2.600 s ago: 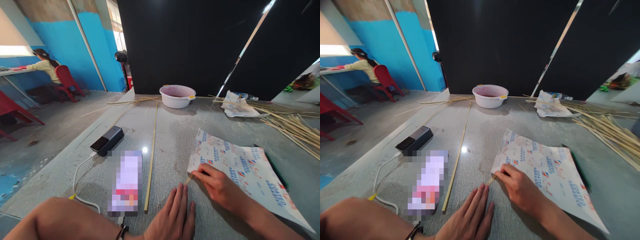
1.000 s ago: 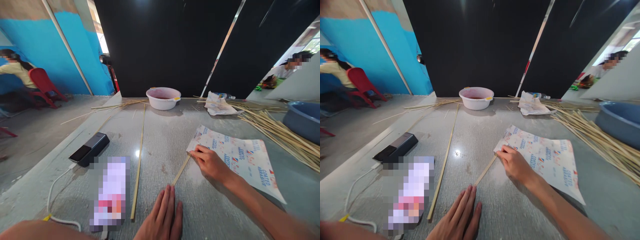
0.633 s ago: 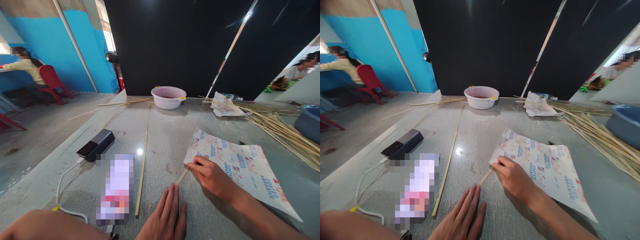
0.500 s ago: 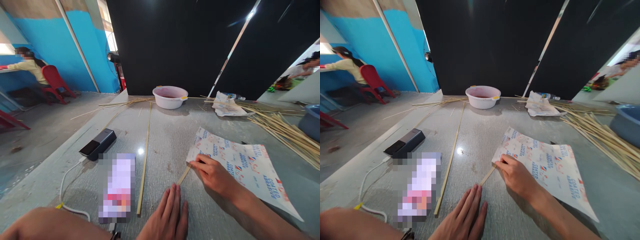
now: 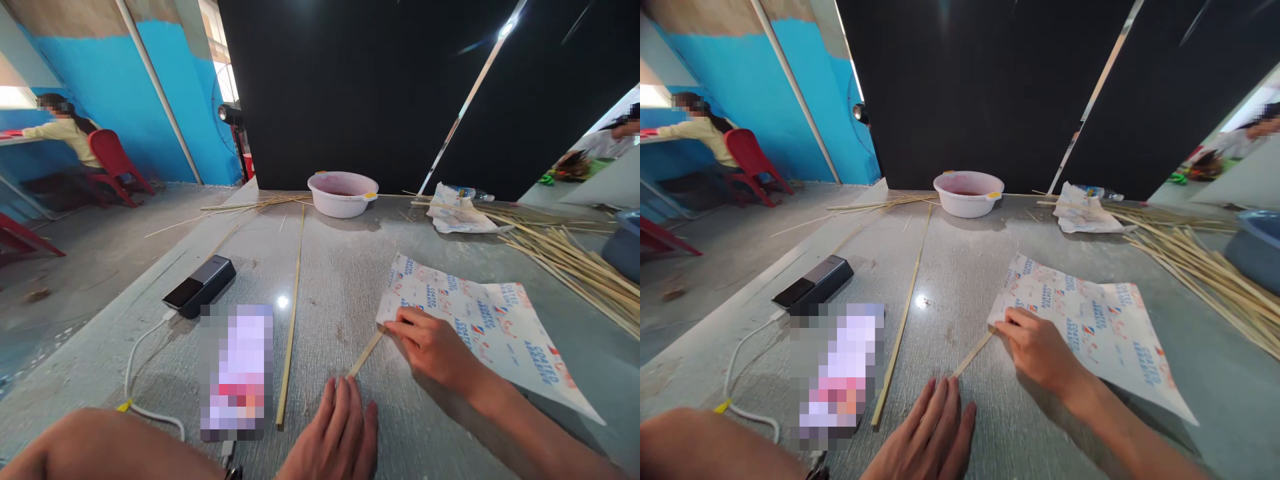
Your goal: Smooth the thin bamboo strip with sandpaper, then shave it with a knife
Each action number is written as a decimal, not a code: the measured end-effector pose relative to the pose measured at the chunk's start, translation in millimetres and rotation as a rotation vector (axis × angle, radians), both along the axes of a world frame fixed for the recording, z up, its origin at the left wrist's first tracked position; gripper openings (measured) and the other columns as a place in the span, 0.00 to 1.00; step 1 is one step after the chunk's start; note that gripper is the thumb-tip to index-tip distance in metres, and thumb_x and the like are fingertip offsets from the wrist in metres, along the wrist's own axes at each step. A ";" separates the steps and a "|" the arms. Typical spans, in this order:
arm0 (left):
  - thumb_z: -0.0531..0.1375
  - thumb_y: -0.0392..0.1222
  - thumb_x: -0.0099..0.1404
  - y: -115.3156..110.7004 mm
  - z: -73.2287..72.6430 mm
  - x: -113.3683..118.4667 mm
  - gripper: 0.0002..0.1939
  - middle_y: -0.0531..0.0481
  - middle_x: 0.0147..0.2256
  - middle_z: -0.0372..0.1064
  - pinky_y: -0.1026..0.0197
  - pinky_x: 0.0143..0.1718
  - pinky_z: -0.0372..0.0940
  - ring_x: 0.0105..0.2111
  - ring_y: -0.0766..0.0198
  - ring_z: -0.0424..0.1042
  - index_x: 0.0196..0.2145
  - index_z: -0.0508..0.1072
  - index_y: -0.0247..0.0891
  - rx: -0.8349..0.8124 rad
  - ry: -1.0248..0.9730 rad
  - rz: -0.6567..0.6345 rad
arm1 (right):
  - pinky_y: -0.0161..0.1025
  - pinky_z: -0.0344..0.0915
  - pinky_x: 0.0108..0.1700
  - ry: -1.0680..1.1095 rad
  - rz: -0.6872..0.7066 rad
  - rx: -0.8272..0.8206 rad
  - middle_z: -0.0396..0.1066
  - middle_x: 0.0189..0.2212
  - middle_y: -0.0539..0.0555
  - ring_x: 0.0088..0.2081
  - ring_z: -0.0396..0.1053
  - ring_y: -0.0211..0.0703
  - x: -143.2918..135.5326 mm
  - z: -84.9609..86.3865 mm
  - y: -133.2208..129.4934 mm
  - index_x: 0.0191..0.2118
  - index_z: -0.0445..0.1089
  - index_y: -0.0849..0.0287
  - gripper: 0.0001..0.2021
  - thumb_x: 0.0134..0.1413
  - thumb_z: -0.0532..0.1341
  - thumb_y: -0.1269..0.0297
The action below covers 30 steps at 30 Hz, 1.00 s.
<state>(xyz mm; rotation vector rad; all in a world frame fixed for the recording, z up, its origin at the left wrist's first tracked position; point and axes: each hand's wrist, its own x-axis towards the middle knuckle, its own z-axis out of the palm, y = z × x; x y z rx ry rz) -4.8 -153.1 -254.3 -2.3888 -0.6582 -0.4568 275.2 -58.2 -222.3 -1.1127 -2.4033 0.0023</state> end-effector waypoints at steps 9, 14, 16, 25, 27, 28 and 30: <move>0.52 0.44 0.80 2.8 0.6 1.5 0.22 0.37 0.53 0.79 0.44 0.59 0.60 0.54 0.49 0.77 0.63 0.71 0.28 -0.013 0.080 0.011 | 0.42 0.73 0.43 0.126 0.107 -0.286 0.76 0.39 0.55 0.39 0.76 0.47 -27.2 1.6 -20.5 0.45 0.76 0.57 0.12 0.77 0.54 0.71; 0.52 0.43 0.80 3.4 5.4 4.1 0.19 0.40 0.50 0.80 0.44 0.59 0.58 0.51 0.50 0.78 0.57 0.74 0.30 -0.009 0.002 0.001 | 0.43 0.72 0.42 0.121 0.075 -0.219 0.75 0.39 0.56 0.40 0.75 0.48 -27.7 -0.2 -18.6 0.44 0.75 0.57 0.15 0.75 0.52 0.75; 0.51 0.42 0.80 3.9 6.6 4.6 0.18 0.41 0.49 0.81 0.44 0.59 0.58 0.51 0.51 0.78 0.57 0.74 0.30 -0.007 -0.001 -0.004 | 0.42 0.72 0.41 0.113 0.106 -0.247 0.74 0.38 0.56 0.39 0.74 0.47 -30.5 -1.3 -20.5 0.44 0.75 0.58 0.15 0.75 0.51 0.76; 0.49 0.38 0.80 5.2 9.6 4.4 0.18 0.44 0.49 0.82 0.44 0.58 0.58 0.50 0.53 0.80 0.55 0.75 0.32 0.020 0.008 -0.010 | 0.41 0.70 0.38 0.096 0.110 -0.175 0.72 0.37 0.55 0.36 0.72 0.46 -32.1 -4.1 -18.1 0.41 0.73 0.58 0.15 0.74 0.50 0.78; 0.49 0.38 0.80 5.3 8.3 4.5 0.18 0.42 0.49 0.82 0.43 0.58 0.58 0.49 0.52 0.80 0.55 0.75 0.31 0.030 0.001 -0.016 | 0.41 0.71 0.39 0.111 0.091 -0.135 0.72 0.37 0.55 0.37 0.72 0.46 -32.7 -3.7 -18.2 0.43 0.73 0.58 0.15 0.74 0.51 0.78; 0.49 0.38 0.79 5.2 7.3 4.7 0.18 0.41 0.49 0.81 0.43 0.58 0.58 0.49 0.51 0.80 0.55 0.75 0.31 0.033 -0.003 -0.016 | 0.41 0.71 0.38 0.105 0.092 -0.124 0.72 0.37 0.55 0.36 0.72 0.46 -33.2 -3.3 -18.6 0.43 0.73 0.58 0.15 0.74 0.50 0.78; 0.49 0.39 0.79 5.2 5.0 4.9 0.19 0.40 0.49 0.81 0.42 0.58 0.58 0.49 0.50 0.79 0.55 0.75 0.30 0.032 0.002 -0.015 | 0.40 0.71 0.38 0.074 0.116 -0.140 0.72 0.37 0.54 0.36 0.72 0.45 -34.3 -2.4 -19.7 0.42 0.73 0.58 0.16 0.73 0.50 0.79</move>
